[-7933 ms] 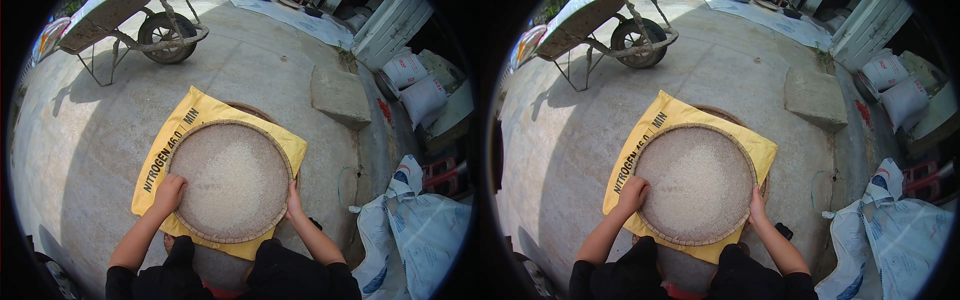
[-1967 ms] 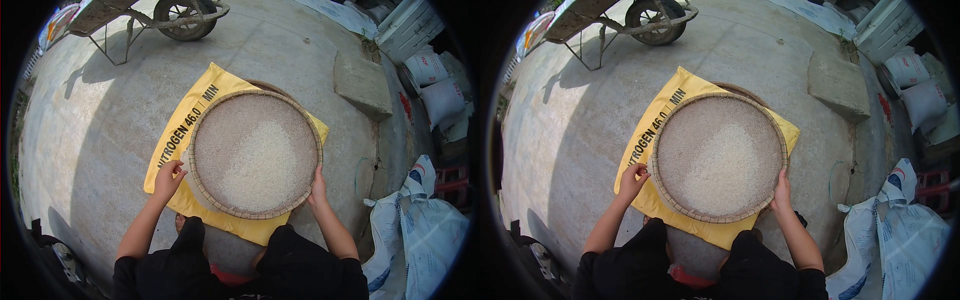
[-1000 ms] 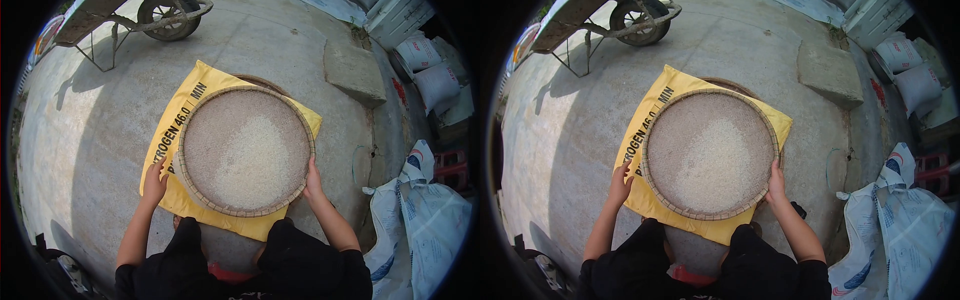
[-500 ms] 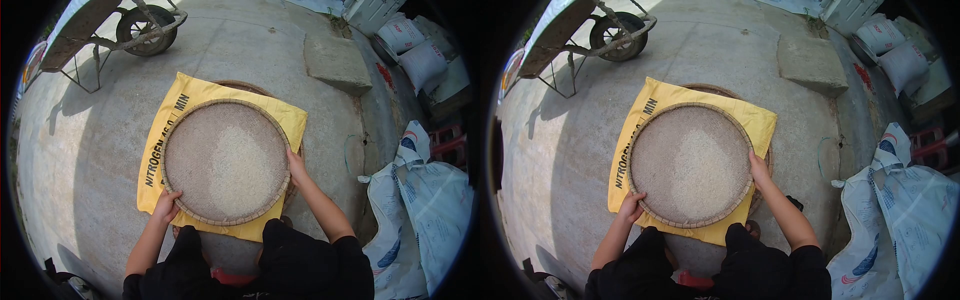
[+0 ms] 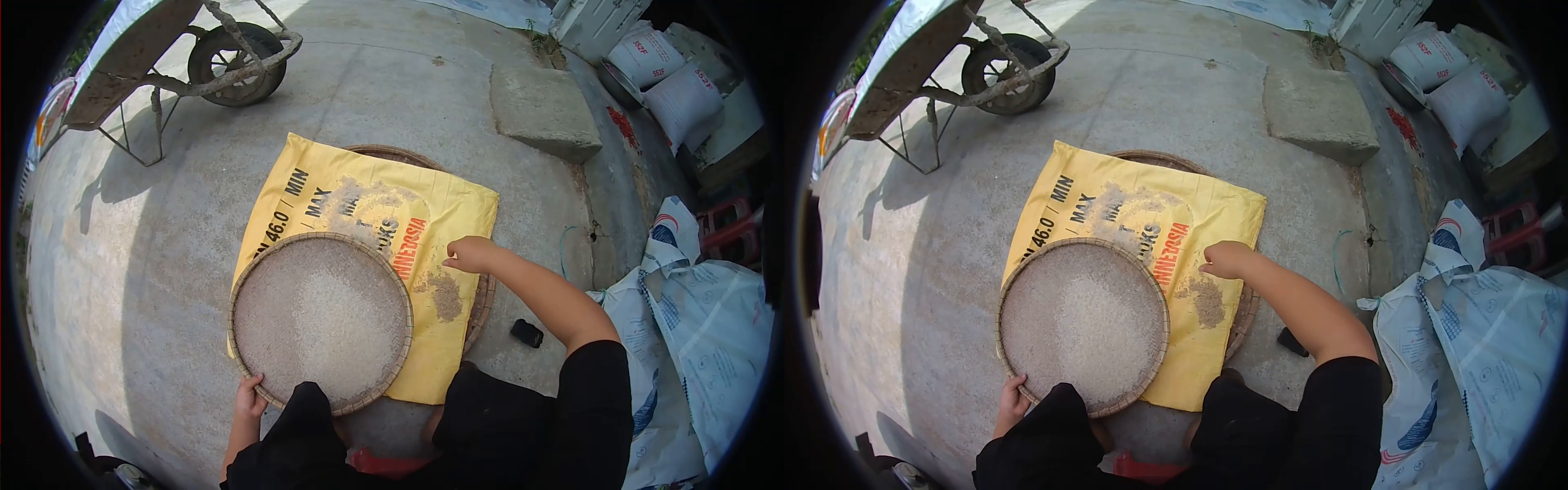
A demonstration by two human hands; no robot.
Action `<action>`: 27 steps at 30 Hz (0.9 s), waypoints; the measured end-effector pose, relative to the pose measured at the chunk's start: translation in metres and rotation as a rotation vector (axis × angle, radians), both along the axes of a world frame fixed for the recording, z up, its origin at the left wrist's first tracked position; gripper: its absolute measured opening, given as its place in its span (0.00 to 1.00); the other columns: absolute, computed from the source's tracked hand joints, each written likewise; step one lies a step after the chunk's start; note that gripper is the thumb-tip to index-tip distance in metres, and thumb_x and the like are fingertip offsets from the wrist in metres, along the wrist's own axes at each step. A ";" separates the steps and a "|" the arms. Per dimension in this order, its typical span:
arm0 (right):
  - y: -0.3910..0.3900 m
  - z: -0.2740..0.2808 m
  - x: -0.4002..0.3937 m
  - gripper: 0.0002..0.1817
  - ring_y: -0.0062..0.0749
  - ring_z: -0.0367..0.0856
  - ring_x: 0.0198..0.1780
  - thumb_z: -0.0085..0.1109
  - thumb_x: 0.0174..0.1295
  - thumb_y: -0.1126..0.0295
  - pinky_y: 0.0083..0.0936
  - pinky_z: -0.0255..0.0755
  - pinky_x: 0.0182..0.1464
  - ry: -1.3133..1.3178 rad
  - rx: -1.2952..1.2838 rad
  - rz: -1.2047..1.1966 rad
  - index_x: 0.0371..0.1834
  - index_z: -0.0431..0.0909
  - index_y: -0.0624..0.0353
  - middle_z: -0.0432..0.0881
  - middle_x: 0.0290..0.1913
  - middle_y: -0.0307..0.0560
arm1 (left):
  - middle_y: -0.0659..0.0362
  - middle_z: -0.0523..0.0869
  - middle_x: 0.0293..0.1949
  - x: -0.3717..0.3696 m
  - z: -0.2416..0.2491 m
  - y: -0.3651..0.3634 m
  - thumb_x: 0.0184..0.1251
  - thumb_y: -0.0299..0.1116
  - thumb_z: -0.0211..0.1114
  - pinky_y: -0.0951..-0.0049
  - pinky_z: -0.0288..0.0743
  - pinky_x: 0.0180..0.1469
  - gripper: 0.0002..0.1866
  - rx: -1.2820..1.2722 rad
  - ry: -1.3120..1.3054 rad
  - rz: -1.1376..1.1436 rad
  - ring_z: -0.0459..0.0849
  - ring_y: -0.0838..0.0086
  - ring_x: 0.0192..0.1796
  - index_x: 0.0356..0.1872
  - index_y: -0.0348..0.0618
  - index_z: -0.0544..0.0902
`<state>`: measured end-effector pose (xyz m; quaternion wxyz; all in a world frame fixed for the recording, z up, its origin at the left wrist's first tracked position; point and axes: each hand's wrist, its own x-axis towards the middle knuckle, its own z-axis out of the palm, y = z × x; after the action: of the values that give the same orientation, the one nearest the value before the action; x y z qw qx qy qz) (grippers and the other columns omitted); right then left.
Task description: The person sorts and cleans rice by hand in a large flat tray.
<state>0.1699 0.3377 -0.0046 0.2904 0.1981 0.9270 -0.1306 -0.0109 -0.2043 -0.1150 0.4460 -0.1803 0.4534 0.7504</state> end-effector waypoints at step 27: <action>-0.018 -0.175 -0.225 0.33 0.41 0.49 0.72 0.50 0.60 0.46 0.39 0.48 0.69 0.836 -0.029 -0.160 0.63 0.64 0.58 0.55 0.70 0.53 | 0.52 0.78 0.51 -0.134 0.005 -0.044 0.37 0.28 0.52 0.59 0.65 0.60 0.30 -0.323 0.067 0.266 0.74 0.55 0.53 0.50 0.34 0.72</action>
<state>-0.0549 0.3198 -0.1799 -0.1190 0.1955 0.9447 -0.2350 -0.1454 -0.2483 -0.1099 0.2930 -0.2823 0.5545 0.7259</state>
